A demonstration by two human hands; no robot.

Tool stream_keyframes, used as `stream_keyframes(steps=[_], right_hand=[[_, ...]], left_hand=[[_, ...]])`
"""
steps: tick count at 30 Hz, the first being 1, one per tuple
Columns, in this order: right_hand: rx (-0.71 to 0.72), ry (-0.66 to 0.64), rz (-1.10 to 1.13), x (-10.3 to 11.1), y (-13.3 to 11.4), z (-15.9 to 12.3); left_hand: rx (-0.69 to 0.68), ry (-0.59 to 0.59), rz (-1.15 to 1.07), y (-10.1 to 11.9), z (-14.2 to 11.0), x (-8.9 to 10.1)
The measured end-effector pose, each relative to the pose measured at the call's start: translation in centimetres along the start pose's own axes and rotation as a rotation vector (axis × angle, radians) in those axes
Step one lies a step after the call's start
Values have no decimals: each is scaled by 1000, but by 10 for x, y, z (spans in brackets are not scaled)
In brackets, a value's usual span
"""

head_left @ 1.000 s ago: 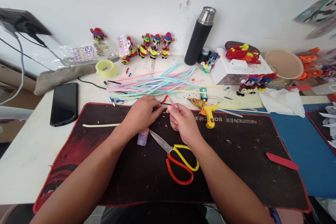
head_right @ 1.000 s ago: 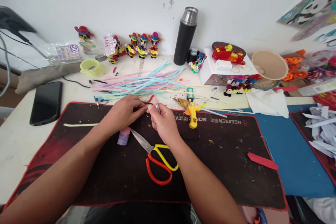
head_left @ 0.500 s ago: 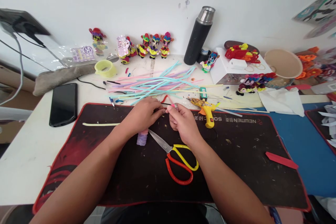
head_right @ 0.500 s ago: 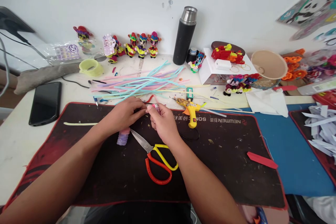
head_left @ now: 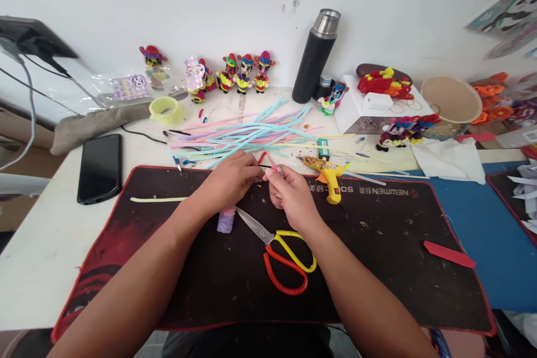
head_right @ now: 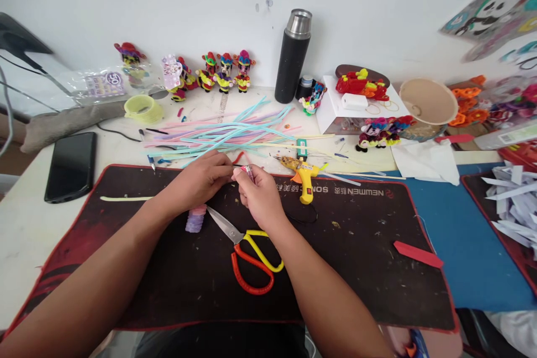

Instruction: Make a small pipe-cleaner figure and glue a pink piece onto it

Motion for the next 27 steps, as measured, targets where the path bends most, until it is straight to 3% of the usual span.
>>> stream_keyframes(steps=[6, 14, 27], right_hand=[[1, -1, 0, 0, 1, 0], [1, -3, 3, -1, 0, -1], [1, -10, 0, -1, 0, -1]], left_hand=[[13, -4, 53, -1, 1, 3], [41, -7, -86, 0, 1, 5], [30, -26, -2, -2, 0, 4]])
Point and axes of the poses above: each hand's wrist, its own z-axis towards the middle knuckle, its own x-axis out of the back of the hand, y = z × x, the point moved 6 cm from there along z, towards the middle knuckle, and after that the axes turned 15 degrees about x, right-handed, at the moved point
